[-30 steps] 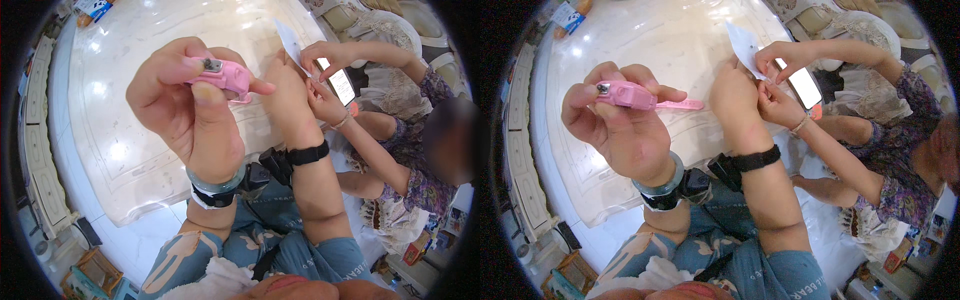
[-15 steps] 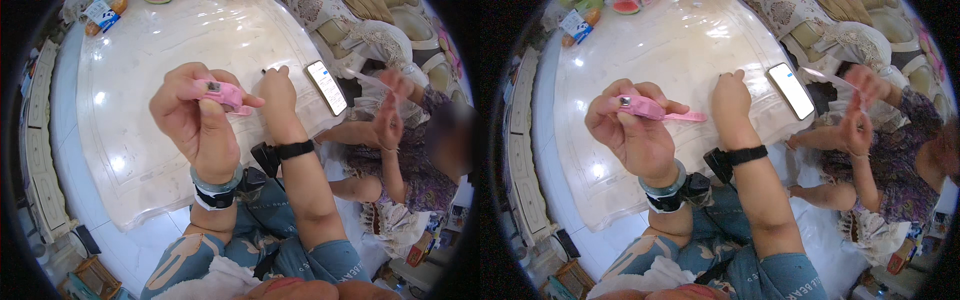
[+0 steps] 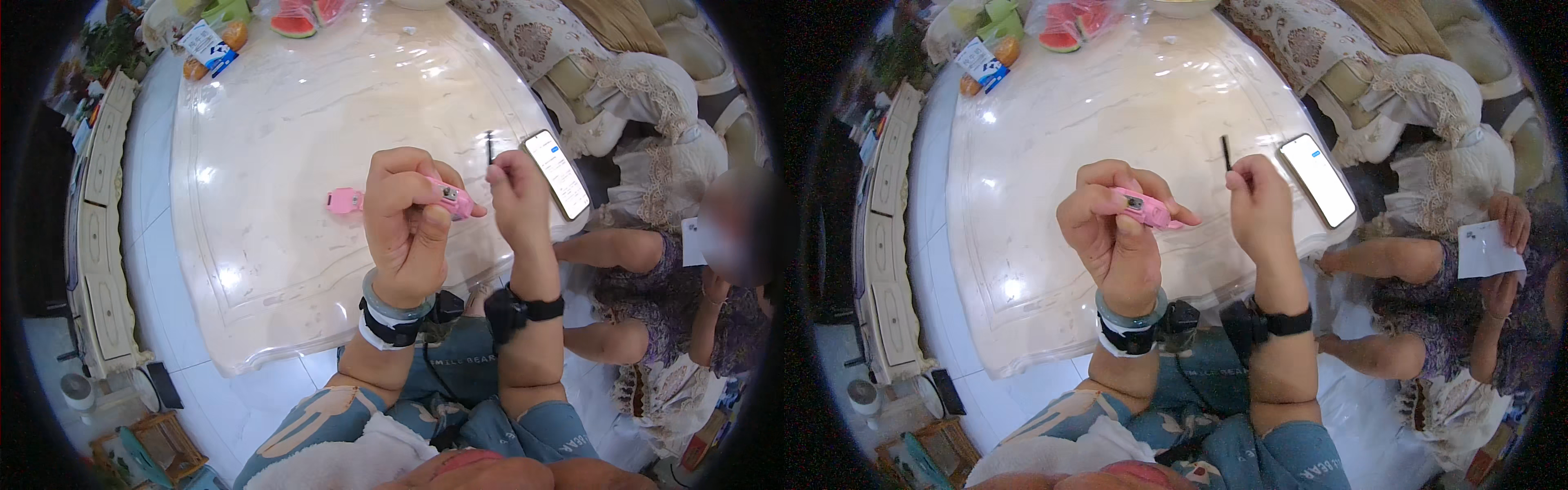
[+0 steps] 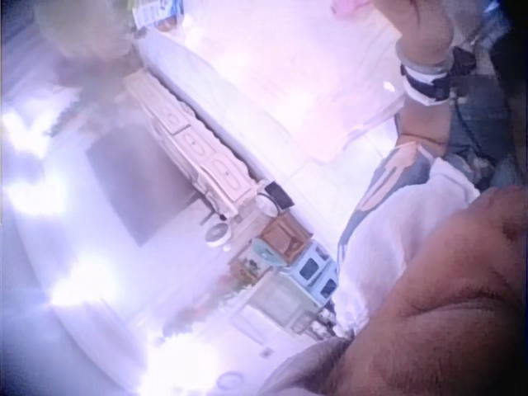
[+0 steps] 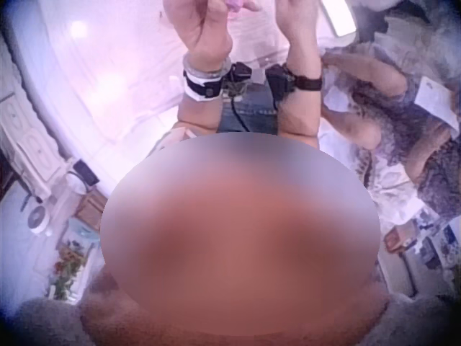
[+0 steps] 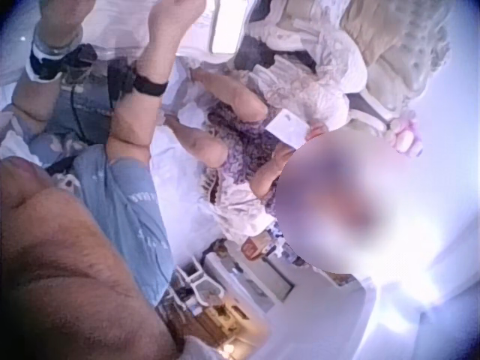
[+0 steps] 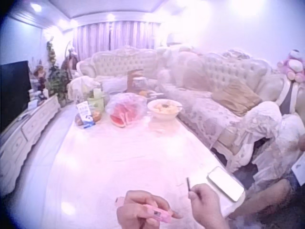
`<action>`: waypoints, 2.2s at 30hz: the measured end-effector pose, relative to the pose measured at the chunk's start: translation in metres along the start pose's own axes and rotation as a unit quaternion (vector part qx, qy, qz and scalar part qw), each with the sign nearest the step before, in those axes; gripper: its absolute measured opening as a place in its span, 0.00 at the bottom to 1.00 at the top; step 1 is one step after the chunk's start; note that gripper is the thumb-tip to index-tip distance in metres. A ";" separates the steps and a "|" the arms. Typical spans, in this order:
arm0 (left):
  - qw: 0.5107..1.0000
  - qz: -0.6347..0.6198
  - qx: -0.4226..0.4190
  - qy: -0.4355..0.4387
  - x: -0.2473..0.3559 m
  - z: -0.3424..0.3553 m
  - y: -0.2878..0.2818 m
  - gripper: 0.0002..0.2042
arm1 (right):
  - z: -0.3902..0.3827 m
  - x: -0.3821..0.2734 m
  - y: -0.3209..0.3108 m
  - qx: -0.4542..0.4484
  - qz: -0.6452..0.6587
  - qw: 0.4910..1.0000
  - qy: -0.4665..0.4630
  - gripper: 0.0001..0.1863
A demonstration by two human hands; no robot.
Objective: The person uses a small screwdriver to remove and reinsert screws on the back cover of a pink smartwatch.
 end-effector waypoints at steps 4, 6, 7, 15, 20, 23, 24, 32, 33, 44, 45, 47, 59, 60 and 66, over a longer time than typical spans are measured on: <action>0.996 -0.038 -0.069 -0.032 -0.012 -0.009 0.014 0.07 | -0.024 -0.035 -0.032 0.027 0.380 0.918 0.113 0.17; 0.995 -0.025 -0.094 -0.039 -0.015 -0.013 0.024 0.07 | -0.034 -0.053 -0.048 0.022 0.413 0.905 0.102 0.20; 0.995 -0.002 -0.095 -0.035 -0.014 -0.014 0.027 0.07 | -0.039 -0.067 -0.059 0.041 0.381 0.921 0.062 0.18; 0.991 0.050 -0.120 -0.007 0.002 -0.018 0.042 0.09 | -0.054 -0.119 -0.069 0.087 0.287 0.944 -0.139 0.12; 0.990 0.074 -0.120 0.003 0.001 -0.021 0.048 0.06 | -0.055 -0.123 -0.071 0.089 0.183 0.960 -0.195 0.12; 0.992 0.058 -0.111 -0.001 -0.003 -0.022 0.050 0.05 | -0.057 -0.130 -0.073 0.093 0.113 0.960 -0.239 0.13; 0.992 0.059 -0.111 -0.002 -0.004 -0.022 0.051 0.05 | -0.058 -0.130 -0.073 0.095 0.100 0.960 -0.245 0.14; 0.988 0.061 -0.145 0.006 -0.001 -0.021 0.058 0.05 | -0.055 -0.140 -0.074 0.069 0.019 0.965 -0.254 0.17; 0.987 0.062 -0.145 0.007 -0.001 -0.021 0.057 0.05 | -0.055 -0.141 -0.072 0.062 0.010 0.966 -0.251 0.17; 0.989 0.002 -0.135 -0.061 -0.009 -0.022 0.055 0.07 | -0.054 -0.130 -0.073 0.118 0.096 0.963 -0.221 0.13; 0.989 0.000 -0.134 -0.064 -0.010 -0.023 0.056 0.07 | -0.053 -0.127 -0.077 0.137 0.117 0.960 -0.212 0.12; 0.986 -0.025 -0.136 -0.091 -0.013 -0.026 0.059 0.08 | -0.051 -0.123 -0.082 0.153 0.163 0.955 -0.194 0.10; 0.981 -0.014 -0.164 -0.104 -0.013 -0.026 0.057 0.04 | -0.047 -0.128 -0.075 0.005 -0.016 0.986 -0.168 0.10; 0.981 -0.015 -0.163 -0.104 -0.014 -0.026 0.057 0.04 | -0.047 -0.130 -0.075 0.004 -0.031 0.983 -0.181 0.11; 0.975 0.023 -0.208 -0.070 -0.013 -0.026 0.063 0.06 | -0.049 -0.138 -0.079 0.018 -0.096 0.974 -0.203 0.11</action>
Point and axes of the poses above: each hand's wrist, its own z-axis towards the middle knuckle, its own y-axis out of the palm, x = y × z, the point moved 9 cm from there along z, towards the middle knuckle, and after that the axes turned 1 degree about -y, right-handed, at the moved point
